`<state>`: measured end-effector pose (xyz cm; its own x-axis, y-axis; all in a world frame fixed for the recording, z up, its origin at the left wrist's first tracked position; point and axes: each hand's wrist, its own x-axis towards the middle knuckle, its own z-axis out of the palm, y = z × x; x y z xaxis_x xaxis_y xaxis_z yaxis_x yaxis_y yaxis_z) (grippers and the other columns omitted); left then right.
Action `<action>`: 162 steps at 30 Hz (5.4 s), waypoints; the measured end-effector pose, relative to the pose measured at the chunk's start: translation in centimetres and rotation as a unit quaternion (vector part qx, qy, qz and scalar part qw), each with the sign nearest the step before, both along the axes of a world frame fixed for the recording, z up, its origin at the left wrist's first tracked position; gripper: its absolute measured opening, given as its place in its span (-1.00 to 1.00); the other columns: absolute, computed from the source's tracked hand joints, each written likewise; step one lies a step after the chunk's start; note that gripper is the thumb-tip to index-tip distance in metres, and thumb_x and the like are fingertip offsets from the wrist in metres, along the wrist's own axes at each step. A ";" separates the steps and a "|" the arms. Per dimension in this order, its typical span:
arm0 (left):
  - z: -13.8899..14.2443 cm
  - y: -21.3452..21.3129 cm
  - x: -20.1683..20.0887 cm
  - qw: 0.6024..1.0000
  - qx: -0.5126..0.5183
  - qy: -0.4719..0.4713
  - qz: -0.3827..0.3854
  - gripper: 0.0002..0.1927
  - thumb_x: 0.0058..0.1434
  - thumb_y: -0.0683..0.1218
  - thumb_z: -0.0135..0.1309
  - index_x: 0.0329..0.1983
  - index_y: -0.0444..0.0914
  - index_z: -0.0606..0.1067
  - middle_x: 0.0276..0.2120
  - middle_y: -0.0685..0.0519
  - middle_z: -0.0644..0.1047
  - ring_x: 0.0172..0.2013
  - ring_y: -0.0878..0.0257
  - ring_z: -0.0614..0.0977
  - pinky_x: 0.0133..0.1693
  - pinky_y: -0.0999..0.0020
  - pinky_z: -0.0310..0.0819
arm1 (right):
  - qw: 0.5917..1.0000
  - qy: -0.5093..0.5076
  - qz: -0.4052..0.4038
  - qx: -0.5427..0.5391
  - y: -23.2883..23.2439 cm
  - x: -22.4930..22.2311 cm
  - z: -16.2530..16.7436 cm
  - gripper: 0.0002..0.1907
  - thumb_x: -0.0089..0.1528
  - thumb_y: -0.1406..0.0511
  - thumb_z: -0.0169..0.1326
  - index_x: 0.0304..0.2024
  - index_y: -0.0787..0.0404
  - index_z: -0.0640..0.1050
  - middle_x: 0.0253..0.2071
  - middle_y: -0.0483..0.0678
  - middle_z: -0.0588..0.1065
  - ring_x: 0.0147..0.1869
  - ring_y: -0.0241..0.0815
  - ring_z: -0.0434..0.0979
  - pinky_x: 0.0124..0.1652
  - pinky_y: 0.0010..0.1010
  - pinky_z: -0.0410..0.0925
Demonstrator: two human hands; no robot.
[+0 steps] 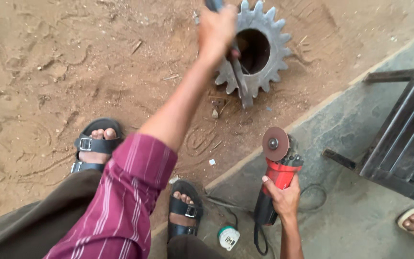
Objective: The person holds a large metal gear steady on the ground with one hand and grinds its teeth with an angle grinder, producing sparks. They reposition the gear, grind other teeth, then use pliers and a chisel with a hammer to work on a smaller gear.
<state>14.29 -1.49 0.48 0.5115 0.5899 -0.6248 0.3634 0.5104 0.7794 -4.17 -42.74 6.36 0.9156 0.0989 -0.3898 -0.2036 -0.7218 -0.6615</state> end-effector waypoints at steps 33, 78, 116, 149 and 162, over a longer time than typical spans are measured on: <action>1.0 9.8 13.9 0.971 -0.003 0.121 -0.205 -0.36 0.06 0.00 0.05 0.16 -0.40 0.23 -0.21 -0.24 0.59 -0.45 -0.09 0.71 -0.58 0.16 0.62 | 0.970 0.067 -0.233 -0.018 7.4 -4.0 10.2 -0.34 -0.03 0.26 0.37 0.12 0.27 0.51 -0.14 0.03 0.62 -0.09 -0.18 0.61 -0.03 -0.29 0.42; -5.2 8.4 14.0 0.976 0.005 0.083 -0.203 -0.18 -0.10 0.01 0.06 0.25 -0.29 0.12 -0.40 -0.06 0.57 -0.50 0.04 0.65 -0.45 0.02 0.63 | 0.995 0.083 -0.055 -0.010 21.5 10.1 0.7 -0.42 0.05 0.25 0.36 0.05 0.28 0.44 -0.17 -0.05 0.58 -0.15 -0.29 0.55 -0.09 -0.39 0.45; -9.9 5.8 12.2 0.979 -0.003 0.083 -0.186 -0.20 -0.10 0.04 0.10 0.21 -0.31 0.13 -0.50 0.03 0.55 -0.61 0.22 0.59 -0.56 0.18 0.54 | 0.991 0.061 0.006 -0.119 22.2 10.0 -1.5 -0.35 0.01 0.13 0.39 0.06 0.23 0.44 -0.19 0.00 0.63 -0.16 -0.18 0.63 -0.09 -0.30 0.46; -10.5 6.4 10.3 0.976 -0.077 0.149 -0.137 -0.19 -0.13 0.07 0.12 0.18 -0.34 0.18 -0.29 -0.16 0.65 -0.36 -0.02 0.73 -0.23 0.07 0.62 | 0.995 0.035 -0.014 -0.087 22.1 9.6 -2.9 -0.31 0.01 0.11 0.35 0.10 0.25 0.43 -0.19 0.05 0.63 -0.21 -0.11 0.63 -0.16 -0.25 0.49; -8.8 6.3 9.6 0.977 -0.084 0.118 -0.154 -0.26 -0.08 0.01 0.09 0.15 -0.38 0.18 -0.42 -0.12 0.59 -0.58 0.06 0.66 -0.59 0.15 0.60 | 0.986 0.030 0.019 -0.160 21.0 8.9 -3.4 -0.29 0.01 0.13 0.38 0.11 0.26 0.41 -0.16 0.06 0.63 -0.14 -0.10 0.65 -0.11 -0.25 0.47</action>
<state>23.87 4.83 -8.28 0.4782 0.3098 -0.8218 0.6797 0.4620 0.5697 4.70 -21.78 2.92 0.8875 -0.0040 -0.4608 -0.2041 -0.9000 -0.3852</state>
